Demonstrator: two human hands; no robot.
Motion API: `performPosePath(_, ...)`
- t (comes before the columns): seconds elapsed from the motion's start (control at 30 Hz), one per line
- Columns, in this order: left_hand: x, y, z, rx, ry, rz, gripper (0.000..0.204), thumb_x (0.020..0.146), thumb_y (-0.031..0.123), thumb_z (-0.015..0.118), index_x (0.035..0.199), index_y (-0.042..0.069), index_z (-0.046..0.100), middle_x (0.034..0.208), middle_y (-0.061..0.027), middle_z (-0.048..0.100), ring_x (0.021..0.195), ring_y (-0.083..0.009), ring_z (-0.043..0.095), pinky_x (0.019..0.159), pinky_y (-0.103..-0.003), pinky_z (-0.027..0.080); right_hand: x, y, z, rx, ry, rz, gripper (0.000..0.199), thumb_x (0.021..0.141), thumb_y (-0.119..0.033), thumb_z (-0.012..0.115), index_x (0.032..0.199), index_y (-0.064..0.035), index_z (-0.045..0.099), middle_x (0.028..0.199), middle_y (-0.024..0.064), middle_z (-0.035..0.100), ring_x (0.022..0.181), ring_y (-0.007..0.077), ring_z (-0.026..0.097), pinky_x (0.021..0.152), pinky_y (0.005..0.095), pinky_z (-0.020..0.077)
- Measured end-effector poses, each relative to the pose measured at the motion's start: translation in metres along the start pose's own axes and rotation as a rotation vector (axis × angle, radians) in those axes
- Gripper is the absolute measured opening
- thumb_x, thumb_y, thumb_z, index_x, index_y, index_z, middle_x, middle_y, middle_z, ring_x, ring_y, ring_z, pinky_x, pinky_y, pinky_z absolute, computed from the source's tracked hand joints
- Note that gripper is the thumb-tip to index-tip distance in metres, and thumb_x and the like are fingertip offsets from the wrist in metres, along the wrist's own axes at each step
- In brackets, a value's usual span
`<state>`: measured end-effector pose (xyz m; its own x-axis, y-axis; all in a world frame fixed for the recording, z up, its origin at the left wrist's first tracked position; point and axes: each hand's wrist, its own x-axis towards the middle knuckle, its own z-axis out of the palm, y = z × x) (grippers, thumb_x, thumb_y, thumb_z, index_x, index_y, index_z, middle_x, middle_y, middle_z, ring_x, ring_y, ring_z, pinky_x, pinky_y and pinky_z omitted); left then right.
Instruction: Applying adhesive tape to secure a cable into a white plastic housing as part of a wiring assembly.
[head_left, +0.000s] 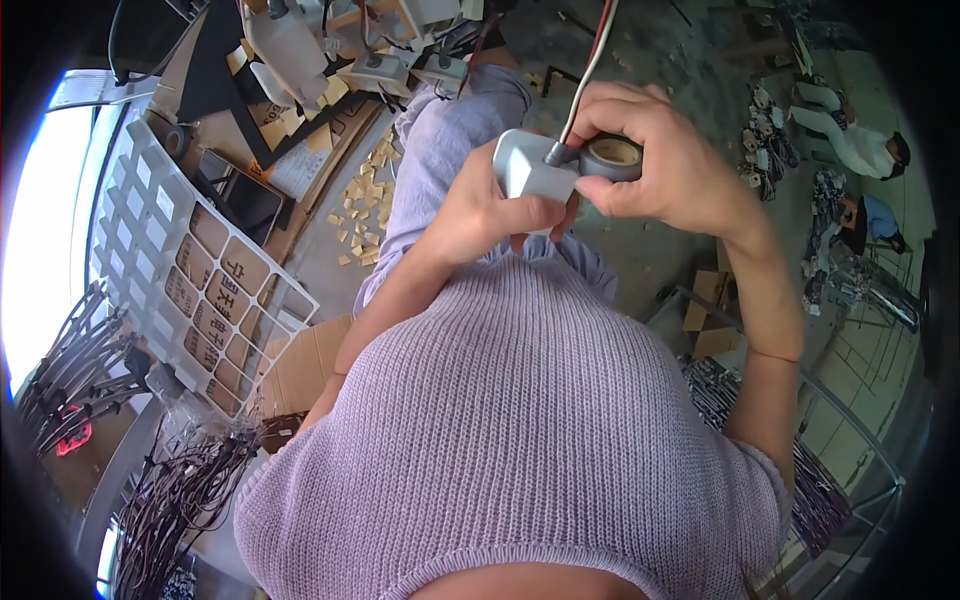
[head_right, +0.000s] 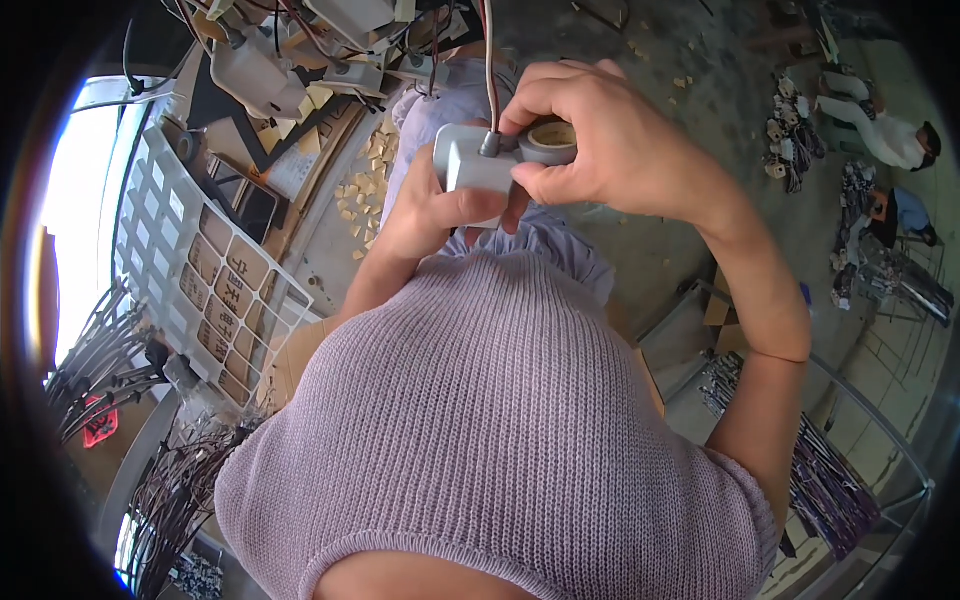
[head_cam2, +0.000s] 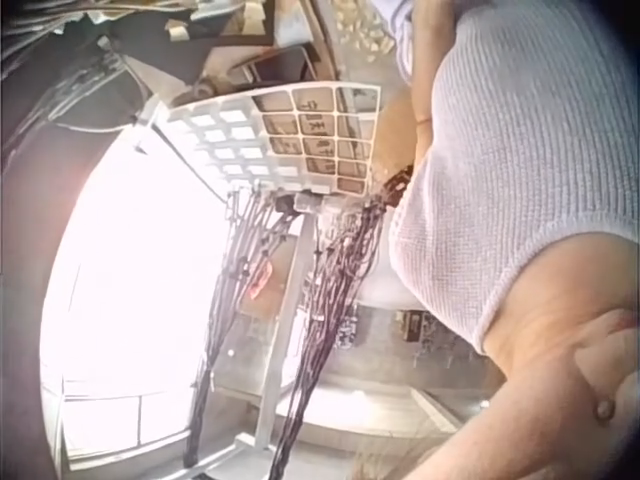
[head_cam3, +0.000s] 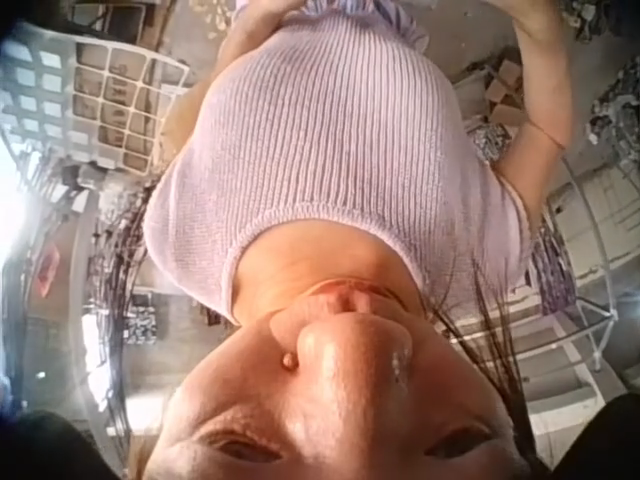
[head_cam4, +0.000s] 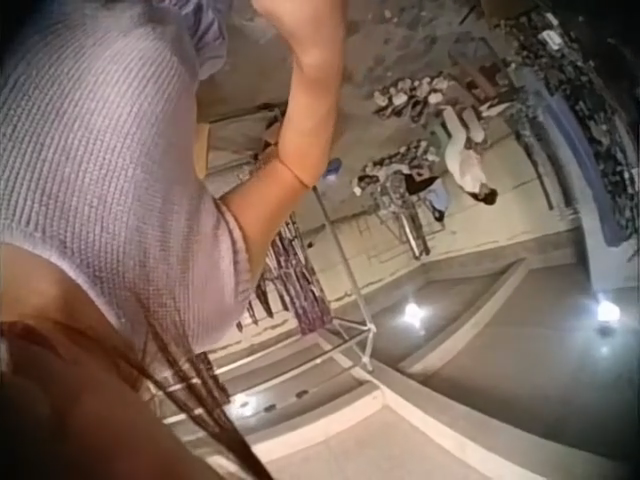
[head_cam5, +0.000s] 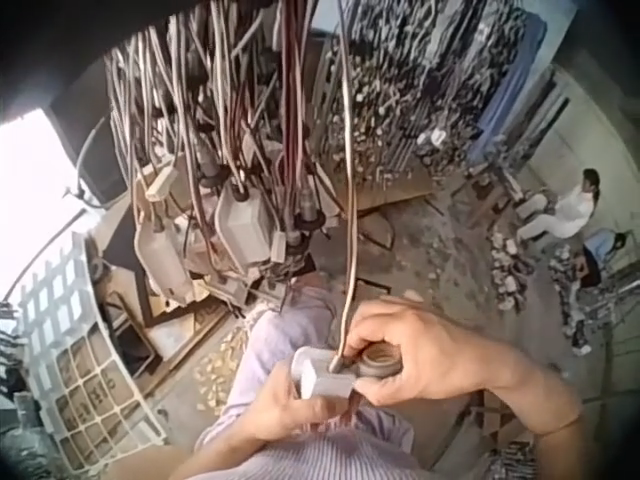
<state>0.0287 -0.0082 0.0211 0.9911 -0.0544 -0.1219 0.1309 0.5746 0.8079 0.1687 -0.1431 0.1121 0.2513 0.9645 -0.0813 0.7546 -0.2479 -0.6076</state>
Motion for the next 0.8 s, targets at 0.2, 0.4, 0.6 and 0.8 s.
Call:
performPosePath(0.2,0.005,-0.014,-0.007,0.385,0.236,0.165,0.041,0.066,0.015,0.07,0.101,0.0,0.053,0.074,-0.0091,0.063,0.059,-0.0195,0.063,0.052,-0.033,0.05,-0.004,-0.008,0.005,0.172,0.035,0.138,0.039,0.067,-0.02,0.081,0.096,0.0014,0.065,0.092,0.0082,0.062,0.09,0.0202,0.061,0.079,0.0297,0.0491)
performPosePath(0.4,0.011,-0.017,-0.001,0.932,0.543,0.352,0.045,0.067,0.018,0.073,0.102,0.003,0.049,0.08,-0.0211,0.065,0.073,-0.0411,0.063,0.062,-0.045,0.051,-0.002,-0.024,0.006,0.847,0.017,0.478,0.046,0.085,-0.033,0.072,0.107,0.0064,0.062,0.099,0.0117,0.064,0.089,0.0173,0.063,0.079,0.0268,0.0493)
performPosePath(0.6,0.0,0.009,-0.005,-0.352,-0.237,-0.137,0.033,0.075,0.015,0.055,0.098,-0.008,0.058,0.078,-0.0199,0.067,0.059,-0.0233,0.067,0.037,-0.023,0.044,-0.003,-0.012,-0.022,0.639,0.036,0.236,0.065,0.079,-0.034,0.077,0.128,-0.0008,0.051,0.104,0.0044,0.058,0.103,0.0121,0.054,0.088,0.0269,0.0461)
performPosePath(0.8,0.001,-0.019,0.004,-1.058,-0.792,-0.389,0.053,0.072,0.023,0.054,0.107,-0.017,0.054,0.071,-0.0291,0.059,0.047,-0.0292,0.057,0.034,-0.027,0.041,0.04,0.019,0.007,0.799,-0.43,-0.334,0.06,0.061,-0.024,0.088,0.112,-0.003,0.065,0.1,0.0035,0.056,0.094,0.0116,0.051,0.083,0.0257,0.0424)
